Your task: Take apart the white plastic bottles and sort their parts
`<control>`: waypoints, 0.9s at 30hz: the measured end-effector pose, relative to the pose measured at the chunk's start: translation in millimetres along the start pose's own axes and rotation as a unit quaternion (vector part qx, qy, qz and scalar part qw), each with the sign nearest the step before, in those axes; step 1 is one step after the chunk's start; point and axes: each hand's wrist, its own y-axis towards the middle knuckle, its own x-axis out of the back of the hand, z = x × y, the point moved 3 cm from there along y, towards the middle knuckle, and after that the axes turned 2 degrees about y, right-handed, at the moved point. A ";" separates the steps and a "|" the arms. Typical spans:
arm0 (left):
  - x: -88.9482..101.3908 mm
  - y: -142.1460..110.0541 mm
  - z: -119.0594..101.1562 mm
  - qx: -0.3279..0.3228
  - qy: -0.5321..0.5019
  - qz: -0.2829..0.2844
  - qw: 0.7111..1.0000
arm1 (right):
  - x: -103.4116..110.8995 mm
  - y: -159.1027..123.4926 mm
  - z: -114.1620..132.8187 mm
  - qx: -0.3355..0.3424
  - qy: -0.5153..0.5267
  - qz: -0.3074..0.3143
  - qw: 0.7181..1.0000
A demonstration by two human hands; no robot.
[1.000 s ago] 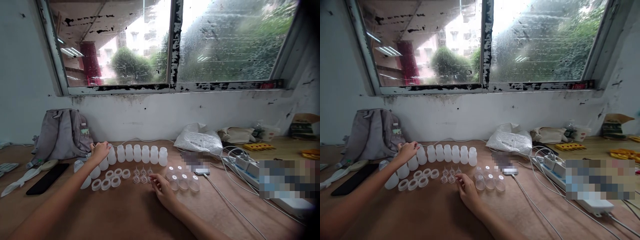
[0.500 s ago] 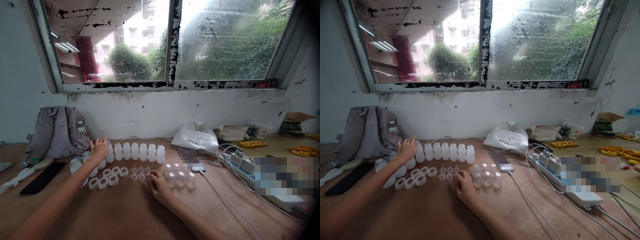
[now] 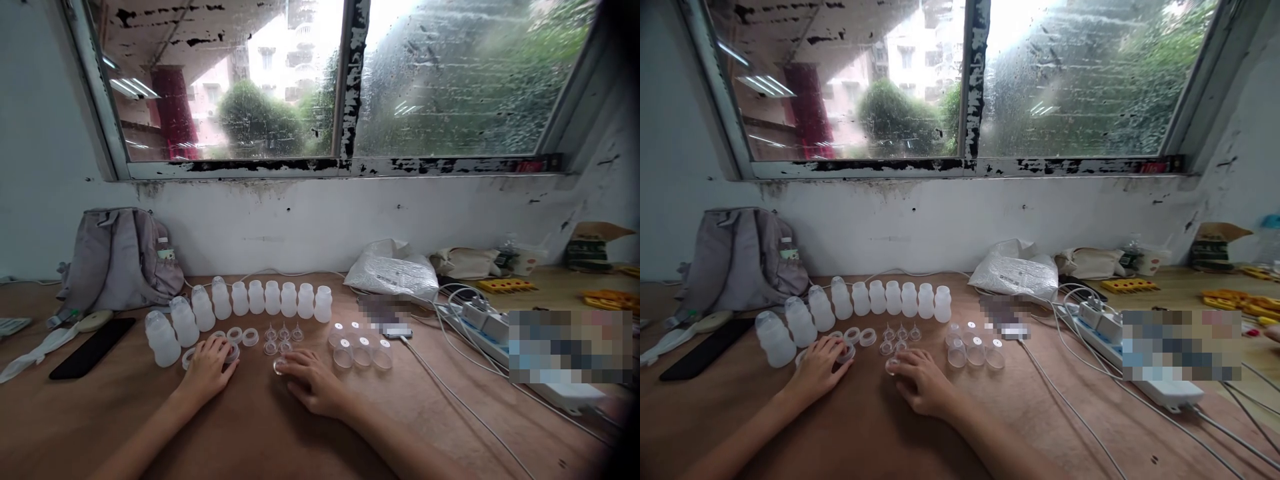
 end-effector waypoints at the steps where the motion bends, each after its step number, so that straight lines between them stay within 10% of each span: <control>1: 0.0 -1.1 -0.5 -0.002 -0.016 -0.004 1.000 | -0.4 -0.5 4.1 0.009 0.002 0.022 1.000; 11: 32.9 24.1 -66.2 -0.064 -0.262 -0.011 0.963 | 2.0 0.9 -9.5 -0.059 0.068 -0.120 0.989; 27: -6.3 23.8 -80.9 -0.067 -0.232 0.027 0.970 | -7.5 0.6 -24.4 -0.103 0.031 -0.146 0.983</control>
